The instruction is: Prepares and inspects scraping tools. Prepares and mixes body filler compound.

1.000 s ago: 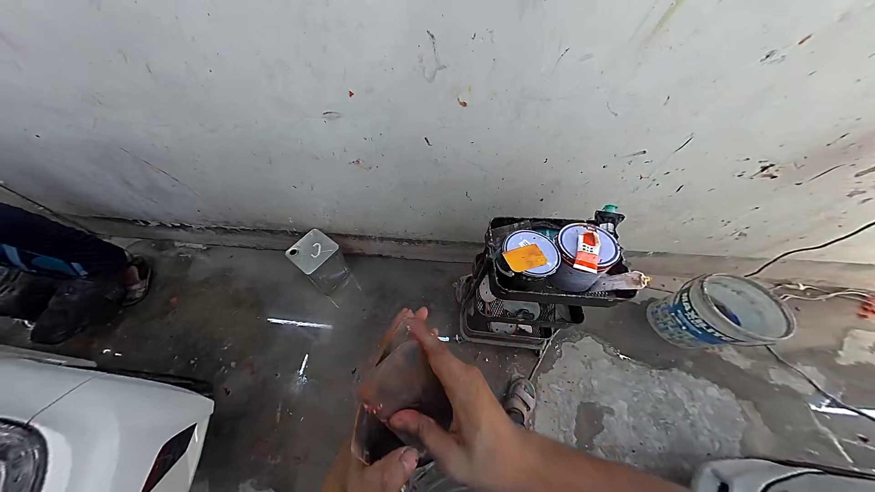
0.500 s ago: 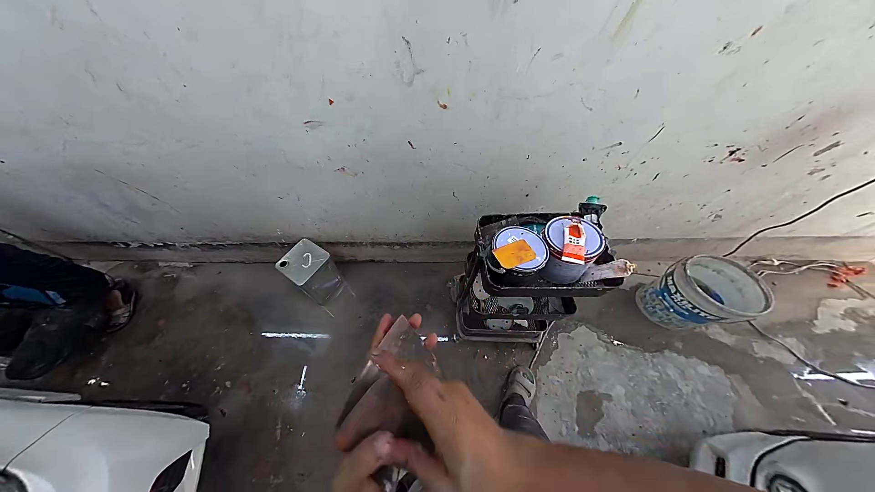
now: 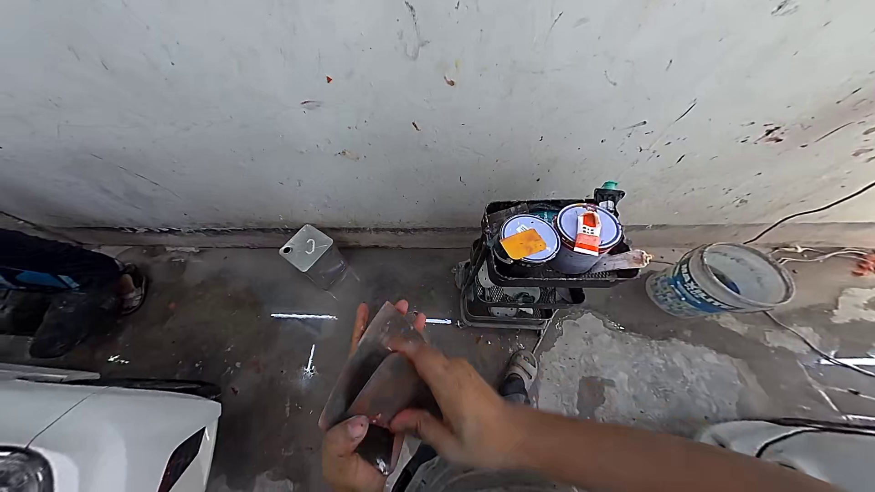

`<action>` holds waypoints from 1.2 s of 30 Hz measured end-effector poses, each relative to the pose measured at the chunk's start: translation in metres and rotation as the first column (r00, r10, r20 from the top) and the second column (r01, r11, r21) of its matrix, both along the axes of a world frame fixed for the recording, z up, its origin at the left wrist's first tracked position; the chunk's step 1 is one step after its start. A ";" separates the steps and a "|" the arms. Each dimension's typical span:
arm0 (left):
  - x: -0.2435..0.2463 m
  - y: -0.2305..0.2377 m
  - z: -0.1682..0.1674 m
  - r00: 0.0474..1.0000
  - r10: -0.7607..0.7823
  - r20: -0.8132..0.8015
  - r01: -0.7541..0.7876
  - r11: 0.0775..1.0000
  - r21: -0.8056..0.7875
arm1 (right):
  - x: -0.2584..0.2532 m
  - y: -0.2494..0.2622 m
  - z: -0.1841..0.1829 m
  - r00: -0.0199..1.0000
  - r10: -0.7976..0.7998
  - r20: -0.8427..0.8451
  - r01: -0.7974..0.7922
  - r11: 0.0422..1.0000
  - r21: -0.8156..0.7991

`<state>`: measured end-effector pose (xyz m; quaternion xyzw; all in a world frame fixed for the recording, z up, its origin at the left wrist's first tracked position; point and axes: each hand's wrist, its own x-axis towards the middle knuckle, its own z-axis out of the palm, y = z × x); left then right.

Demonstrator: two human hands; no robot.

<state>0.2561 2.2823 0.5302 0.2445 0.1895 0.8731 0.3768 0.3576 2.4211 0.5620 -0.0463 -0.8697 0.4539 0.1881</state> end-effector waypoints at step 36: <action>0.043 0.039 0.013 0.619 0.217 -0.755 -0.495 0.854 -0.160 | 0.014 0.022 0.010 0.854 -0.375 0.362 0.395 0.013 -0.918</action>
